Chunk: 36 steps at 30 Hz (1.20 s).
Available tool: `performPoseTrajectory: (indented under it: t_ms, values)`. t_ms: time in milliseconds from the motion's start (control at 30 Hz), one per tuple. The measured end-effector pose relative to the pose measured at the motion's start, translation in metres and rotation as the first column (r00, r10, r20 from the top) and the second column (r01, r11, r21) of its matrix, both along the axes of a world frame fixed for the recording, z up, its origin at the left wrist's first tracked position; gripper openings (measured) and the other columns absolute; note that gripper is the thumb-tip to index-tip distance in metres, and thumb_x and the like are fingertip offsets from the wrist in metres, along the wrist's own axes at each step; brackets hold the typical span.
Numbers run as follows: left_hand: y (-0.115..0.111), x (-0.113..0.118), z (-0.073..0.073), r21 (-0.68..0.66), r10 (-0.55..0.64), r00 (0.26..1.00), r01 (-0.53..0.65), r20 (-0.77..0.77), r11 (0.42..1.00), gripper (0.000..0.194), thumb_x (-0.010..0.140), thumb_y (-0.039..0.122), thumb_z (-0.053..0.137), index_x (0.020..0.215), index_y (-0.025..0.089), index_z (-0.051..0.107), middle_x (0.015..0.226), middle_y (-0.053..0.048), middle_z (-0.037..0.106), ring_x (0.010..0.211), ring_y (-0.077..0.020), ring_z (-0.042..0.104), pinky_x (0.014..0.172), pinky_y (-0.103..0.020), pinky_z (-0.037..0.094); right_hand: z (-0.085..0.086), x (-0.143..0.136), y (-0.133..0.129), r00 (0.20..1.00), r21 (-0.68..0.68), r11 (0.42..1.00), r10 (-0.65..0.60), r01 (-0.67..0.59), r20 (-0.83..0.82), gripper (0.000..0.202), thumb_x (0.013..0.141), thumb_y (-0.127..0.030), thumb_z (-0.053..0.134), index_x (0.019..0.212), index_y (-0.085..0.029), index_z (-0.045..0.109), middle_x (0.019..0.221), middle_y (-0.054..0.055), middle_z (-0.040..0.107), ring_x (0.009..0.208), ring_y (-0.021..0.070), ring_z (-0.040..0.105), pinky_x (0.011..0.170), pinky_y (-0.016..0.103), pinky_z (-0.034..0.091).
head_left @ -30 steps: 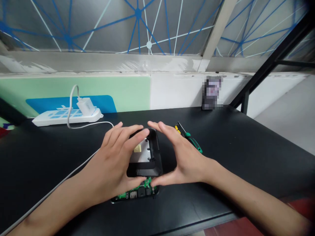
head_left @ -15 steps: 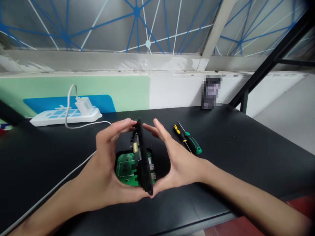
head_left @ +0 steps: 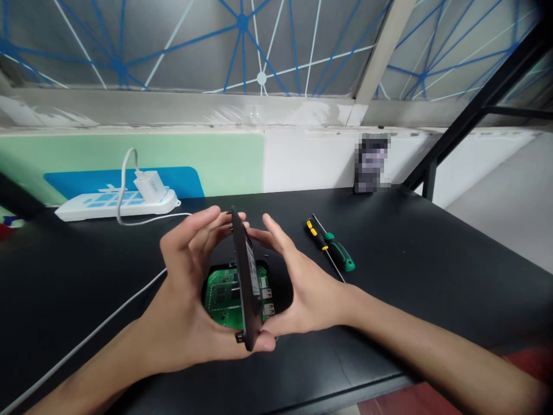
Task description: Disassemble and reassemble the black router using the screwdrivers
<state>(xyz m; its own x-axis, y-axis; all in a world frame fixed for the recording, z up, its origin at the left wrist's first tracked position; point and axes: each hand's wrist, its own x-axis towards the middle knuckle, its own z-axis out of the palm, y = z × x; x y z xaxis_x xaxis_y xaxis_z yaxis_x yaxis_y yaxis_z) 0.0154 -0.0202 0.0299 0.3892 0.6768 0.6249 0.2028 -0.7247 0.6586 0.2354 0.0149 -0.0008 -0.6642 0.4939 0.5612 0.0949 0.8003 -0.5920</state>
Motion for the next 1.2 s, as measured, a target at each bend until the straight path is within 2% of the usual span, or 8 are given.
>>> performPoseTrajectory:
  t_ms: [200,367,500,567,633,867,1033,1200]
  values:
    - [-0.004,0.001,0.000,0.004,-0.021,0.998,0.020,0.056,1.000,0.098,0.080,0.056,0.084,0.153,0.041,0.021,0.155,-0.009,0.040,0.145,-0.0377,0.045,0.118,-0.064,0.044,0.000,0.000,0.001,0.999,-0.022,0.999,0.034,-0.035,-0.021,0.148,0.061,-0.055,0.092,0.162,-0.028,-0.013,0.169,0.020,0.025,0.156,0.0345,0.032,0.127,0.059,0.028]
    - [-0.005,-0.001,0.000,0.002,0.022,1.000,-0.022,-0.009,1.000,0.104,0.079,0.057,0.084,0.155,0.042,0.014,0.155,-0.009,0.041,0.145,-0.0374,0.046,0.115,-0.058,0.050,-0.003,-0.001,0.001,0.999,-0.042,0.999,0.001,-0.003,-0.052,0.153,0.056,-0.057,0.094,0.162,-0.028,-0.012,0.165,0.022,0.032,0.151,0.0374,0.039,0.123,0.061,0.033]
    - [-0.003,-0.010,0.002,0.034,0.006,1.000,-0.006,0.004,0.999,0.110,0.075,0.056,0.088,0.156,0.039,0.016,0.155,-0.011,0.041,0.146,-0.0402,0.042,0.111,-0.062,0.052,-0.002,0.004,0.001,0.997,-0.054,0.998,-0.047,0.044,-0.056,0.155,0.054,-0.053,0.095,0.163,-0.027,-0.012,0.157,0.021,0.044,0.144,0.0372,0.048,0.119,0.062,0.039]
    - [-0.001,-0.015,0.005,-0.026,0.038,0.998,-0.039,-0.045,0.999,0.106,0.078,0.054,0.086,0.156,0.043,0.014,0.156,-0.008,0.040,0.146,-0.0389,0.043,0.113,-0.063,0.050,-0.001,0.006,0.000,0.995,-0.074,0.993,-0.093,0.090,-0.035,0.153,0.055,-0.051,0.095,0.163,-0.028,-0.011,0.155,0.020,0.045,0.143,0.0370,0.049,0.118,0.062,0.041]
    - [0.001,-0.021,0.008,-0.016,0.019,0.999,-0.020,-0.050,1.000,0.114,0.073,0.052,0.091,0.156,0.044,0.013,0.157,-0.008,0.041,0.145,-0.0408,0.043,0.112,-0.065,0.050,0.000,0.008,0.000,0.992,-0.092,0.988,-0.126,0.124,-0.021,0.152,0.056,-0.051,0.095,0.163,-0.030,-0.011,0.156,0.019,0.044,0.143,0.0372,0.048,0.118,0.063,0.042]
    - [0.004,-0.035,0.012,-0.082,-0.011,0.991,0.000,-0.135,0.997,0.117,0.074,0.037,0.090,0.157,0.044,0.008,0.162,-0.010,0.032,0.147,-0.0421,0.040,0.116,-0.067,0.044,0.000,0.010,0.000,0.991,-0.111,0.985,-0.137,0.135,-0.008,0.151,0.056,-0.047,0.096,0.163,-0.029,-0.009,0.156,0.020,0.044,0.144,0.0366,0.048,0.118,0.063,0.042]
    - [0.007,-0.045,0.010,-0.055,0.006,0.967,-0.020,-0.254,0.998,0.121,0.074,0.033,0.089,0.159,0.038,0.003,0.163,-0.016,0.030,0.148,-0.0444,0.038,0.113,-0.067,0.046,0.000,0.013,0.002,0.985,-0.078,0.981,-0.174,0.175,0.017,0.150,0.056,-0.050,0.095,0.164,-0.027,-0.007,0.156,0.021,0.044,0.143,0.0372,0.049,0.117,0.064,0.042]
    - [0.009,-0.051,0.006,-0.013,0.033,0.942,-0.040,-0.334,0.999,0.120,0.076,0.033,0.085,0.161,0.037,0.001,0.166,-0.016,0.027,0.147,-0.0455,0.037,0.115,-0.070,0.041,0.002,0.014,0.003,0.979,-0.004,0.980,-0.200,0.200,0.033,0.149,0.057,-0.053,0.094,0.164,-0.027,-0.006,0.156,0.022,0.045,0.142,0.0387,0.050,0.116,0.065,0.043]
